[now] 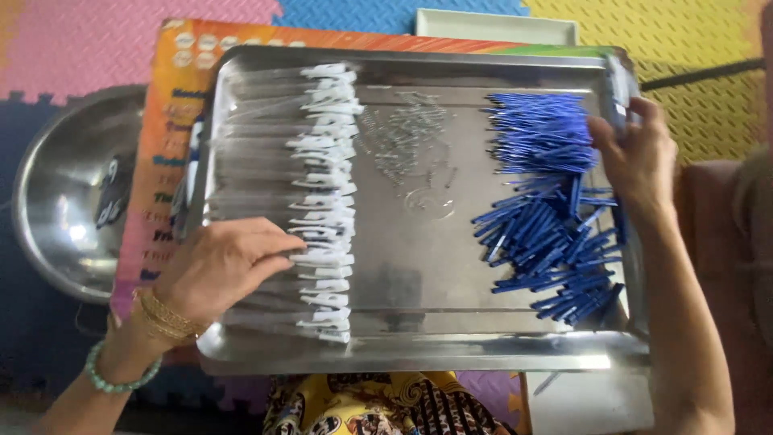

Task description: The person assembles pens by inserting blue ink cartridges into white pen barrels. They pick up a barrel and a cartridge from a metal tray, insert the cartridge, and place the completed pen into a metal bowl.

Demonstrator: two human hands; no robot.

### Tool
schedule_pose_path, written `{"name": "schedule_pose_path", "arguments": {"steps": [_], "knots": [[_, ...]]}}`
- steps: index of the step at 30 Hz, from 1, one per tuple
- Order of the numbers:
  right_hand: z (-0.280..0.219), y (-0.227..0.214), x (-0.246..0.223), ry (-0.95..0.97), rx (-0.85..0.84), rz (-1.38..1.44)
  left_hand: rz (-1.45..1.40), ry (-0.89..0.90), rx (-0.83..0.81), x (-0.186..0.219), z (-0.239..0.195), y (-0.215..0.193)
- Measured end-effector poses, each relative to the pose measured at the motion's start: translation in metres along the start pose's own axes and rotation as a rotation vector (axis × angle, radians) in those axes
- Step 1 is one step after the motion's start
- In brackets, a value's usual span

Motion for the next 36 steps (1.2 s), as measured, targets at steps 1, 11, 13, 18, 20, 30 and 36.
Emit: {"name": "schedule_pose_path", "arguments": {"steps": [1,11,13,18,20,30,36], "knots": [[-0.003,-0.006,-0.011,-0.017,-0.012,0.005,-0.004,-0.020,0.007,-0.004,-0.008,0.005],[-0.030,-0.016,-0.042,-0.110,-0.029,0.074,-0.071,0.031,0.141,-0.005,-0.055,0.037],[-0.033,-0.018,-0.050,-0.123,-0.036,0.095,-0.083,0.039,0.152,-0.011,-0.059,0.033],[-0.038,-0.022,-0.064,-0.130,-0.023,0.130,0.096,-0.276,0.398,-0.078,-0.068,-0.009],[-0.037,-0.018,-0.058,-0.102,-0.043,0.113,0.068,-0.373,0.329,-0.122,-0.065,0.000],[-0.037,-0.014,-0.069,-0.024,-0.121,0.179,-0.036,-0.540,0.164,-0.158,-0.019,-0.009],[-0.038,-0.020,-0.082,-0.041,-0.156,0.224,0.192,-0.748,-0.048,-0.177,0.011,-0.018]]}}
Point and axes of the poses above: each hand's wrist, its own z-axis towards the middle knuckle, its own y-axis out of the palm, x = y × z, the point moved 2 cm from there along z, towards the middle knuckle, and after that the axes turned 12 degrees about -y, right-handed, at the moved point
